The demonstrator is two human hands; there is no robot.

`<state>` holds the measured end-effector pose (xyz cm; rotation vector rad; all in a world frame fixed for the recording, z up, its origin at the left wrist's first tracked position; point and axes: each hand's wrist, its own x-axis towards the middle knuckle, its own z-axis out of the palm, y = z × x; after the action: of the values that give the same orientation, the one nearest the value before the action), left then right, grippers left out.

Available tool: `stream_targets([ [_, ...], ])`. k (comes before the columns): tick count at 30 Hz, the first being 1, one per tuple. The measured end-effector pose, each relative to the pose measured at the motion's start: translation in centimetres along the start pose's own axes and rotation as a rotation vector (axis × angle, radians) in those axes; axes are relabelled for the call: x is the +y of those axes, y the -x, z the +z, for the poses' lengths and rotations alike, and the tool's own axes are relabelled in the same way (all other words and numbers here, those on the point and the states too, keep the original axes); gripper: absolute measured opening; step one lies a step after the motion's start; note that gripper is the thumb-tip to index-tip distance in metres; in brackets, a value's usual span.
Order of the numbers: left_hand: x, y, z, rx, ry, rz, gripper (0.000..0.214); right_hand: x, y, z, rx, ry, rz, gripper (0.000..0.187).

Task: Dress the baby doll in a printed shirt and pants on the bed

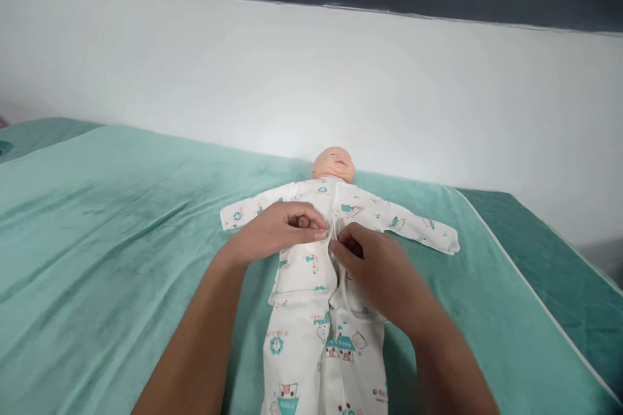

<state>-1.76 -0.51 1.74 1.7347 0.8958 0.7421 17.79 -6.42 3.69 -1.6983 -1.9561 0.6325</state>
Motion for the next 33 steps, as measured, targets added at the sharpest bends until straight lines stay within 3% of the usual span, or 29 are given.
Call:
stream_targets([
  [7, 0.3, -0.3, 0.3, -0.064, -0.1, 0.082, 0.018, 1.6, -0.6, -0.7, -0.159, -0.46, 0.052, 0.037],
  [12, 0.6, -0.2, 0.8, -0.071, -0.085, 0.092, 0.016, 2.0, -0.8, -0.2, -0.152, -0.629, 0.052, 0.037],
  [20, 1.1, 0.3, 1.2, -0.121, 0.216, 0.011, 0.012, 1.6, -0.4, 0.8, 0.0, -0.731, 0.025, 0.036],
  [33, 1.0, 0.1, 1.7, -0.124, 0.35, -0.054, 0.019, 2.4, -0.7, 1.8, 0.007, -0.772, -0.01, 0.038],
])
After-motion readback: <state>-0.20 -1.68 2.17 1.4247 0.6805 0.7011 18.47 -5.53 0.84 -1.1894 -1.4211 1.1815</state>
